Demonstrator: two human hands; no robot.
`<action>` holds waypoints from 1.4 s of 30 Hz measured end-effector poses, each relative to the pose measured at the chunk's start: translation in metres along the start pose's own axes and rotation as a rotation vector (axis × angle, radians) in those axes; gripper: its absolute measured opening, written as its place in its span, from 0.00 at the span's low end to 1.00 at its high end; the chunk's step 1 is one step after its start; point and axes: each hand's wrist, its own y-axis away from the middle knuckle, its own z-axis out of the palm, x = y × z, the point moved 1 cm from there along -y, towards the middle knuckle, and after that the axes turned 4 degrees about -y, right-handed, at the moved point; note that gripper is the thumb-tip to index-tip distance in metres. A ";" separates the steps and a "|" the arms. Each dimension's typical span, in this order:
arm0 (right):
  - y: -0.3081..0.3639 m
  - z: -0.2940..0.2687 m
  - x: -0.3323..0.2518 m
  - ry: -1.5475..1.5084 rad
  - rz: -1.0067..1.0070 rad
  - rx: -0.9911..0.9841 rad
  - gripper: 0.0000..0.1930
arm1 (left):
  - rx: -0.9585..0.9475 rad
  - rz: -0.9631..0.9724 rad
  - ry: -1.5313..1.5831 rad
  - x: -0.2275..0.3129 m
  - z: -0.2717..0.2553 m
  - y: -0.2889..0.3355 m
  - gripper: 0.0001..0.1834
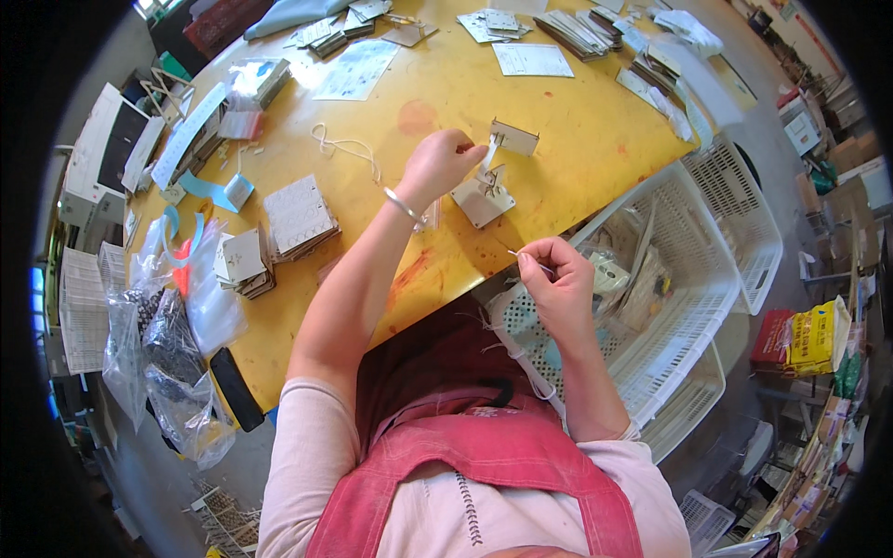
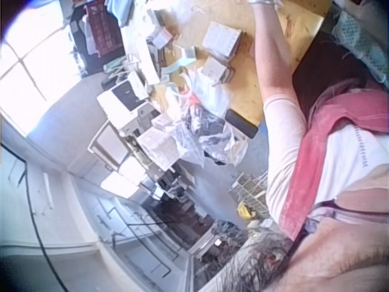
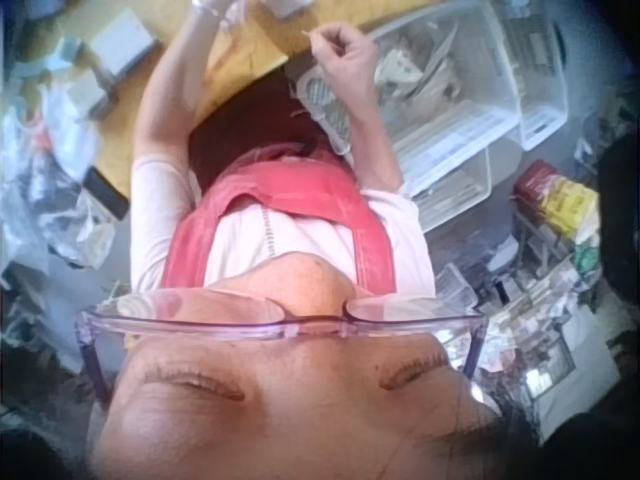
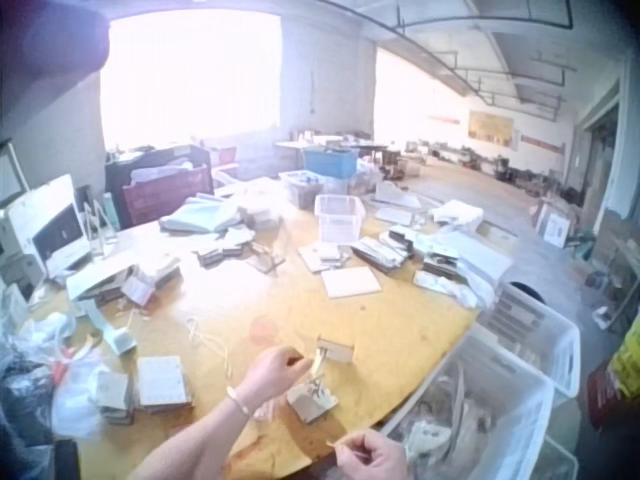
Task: The person assembles small electronic components on a yellow workbench. They handle white wires, metal plates, and small connectors, threading wires through holes and securing parts together by hand.
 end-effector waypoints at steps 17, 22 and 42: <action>-0.017 -0.010 0.015 -0.012 -0.029 0.082 0.05 | 0.424 0.156 0.326 -0.006 0.023 0.062 0.09; -0.027 -0.012 0.017 0.027 -0.026 0.101 0.05 | 0.528 0.204 0.240 -0.003 0.043 0.088 0.10; -0.061 -0.015 -0.005 0.333 -0.128 0.000 0.06 | 0.581 0.202 0.141 0.002 0.045 0.090 0.09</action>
